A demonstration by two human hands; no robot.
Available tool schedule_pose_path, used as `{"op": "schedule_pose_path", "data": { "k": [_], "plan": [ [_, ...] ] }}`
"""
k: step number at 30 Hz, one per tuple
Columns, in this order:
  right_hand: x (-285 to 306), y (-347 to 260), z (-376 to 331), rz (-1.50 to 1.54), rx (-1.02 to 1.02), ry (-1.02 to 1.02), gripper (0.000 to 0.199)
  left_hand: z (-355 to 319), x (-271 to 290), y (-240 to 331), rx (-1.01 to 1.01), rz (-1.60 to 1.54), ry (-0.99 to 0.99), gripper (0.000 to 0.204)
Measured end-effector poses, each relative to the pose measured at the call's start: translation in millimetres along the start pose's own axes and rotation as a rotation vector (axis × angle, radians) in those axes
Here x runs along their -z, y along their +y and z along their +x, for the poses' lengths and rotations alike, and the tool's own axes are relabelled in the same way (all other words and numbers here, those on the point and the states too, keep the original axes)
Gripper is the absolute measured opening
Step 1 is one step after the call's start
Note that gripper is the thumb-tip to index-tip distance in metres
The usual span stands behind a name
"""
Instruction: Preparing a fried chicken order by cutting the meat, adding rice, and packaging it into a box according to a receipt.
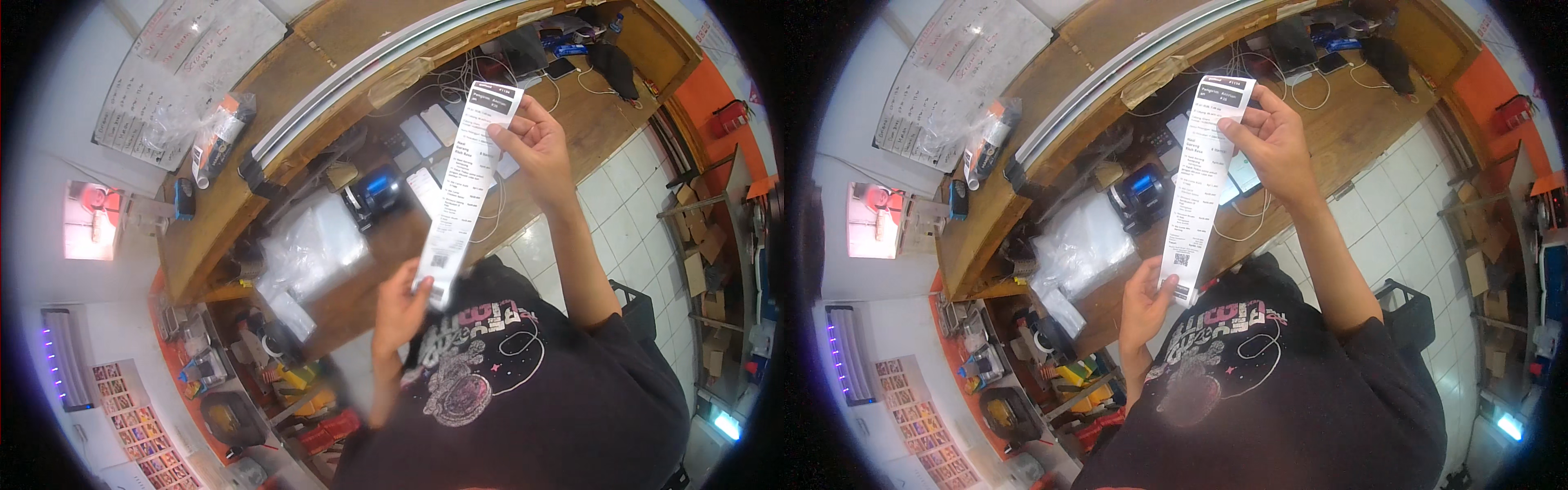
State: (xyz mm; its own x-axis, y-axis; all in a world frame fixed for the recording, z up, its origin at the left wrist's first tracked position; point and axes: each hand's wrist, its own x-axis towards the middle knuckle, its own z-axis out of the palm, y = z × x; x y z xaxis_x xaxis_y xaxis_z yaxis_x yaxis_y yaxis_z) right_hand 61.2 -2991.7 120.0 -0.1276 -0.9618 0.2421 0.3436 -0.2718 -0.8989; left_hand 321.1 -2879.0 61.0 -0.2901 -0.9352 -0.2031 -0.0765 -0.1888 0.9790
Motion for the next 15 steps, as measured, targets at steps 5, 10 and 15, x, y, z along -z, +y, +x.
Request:
{"op": "schedule_pose_path", "data": {
  "k": [5, 10, 15],
  "plan": [
    [12, -10, 12, 0.075, -0.012, -0.022, 0.037, 5, -18, 12, -0.077, 0.121, 0.048, 0.027],
    [22, -17, 21, 0.121, -0.027, -0.047, 0.037, 8, -36, 22, -0.017, 0.088, 0.102, 0.024],
    [31, -21, 31, 0.125, -0.033, -0.055, 0.038, 11, -53, 29, -0.028, 0.106, 0.164, 0.022]
  ]
}}
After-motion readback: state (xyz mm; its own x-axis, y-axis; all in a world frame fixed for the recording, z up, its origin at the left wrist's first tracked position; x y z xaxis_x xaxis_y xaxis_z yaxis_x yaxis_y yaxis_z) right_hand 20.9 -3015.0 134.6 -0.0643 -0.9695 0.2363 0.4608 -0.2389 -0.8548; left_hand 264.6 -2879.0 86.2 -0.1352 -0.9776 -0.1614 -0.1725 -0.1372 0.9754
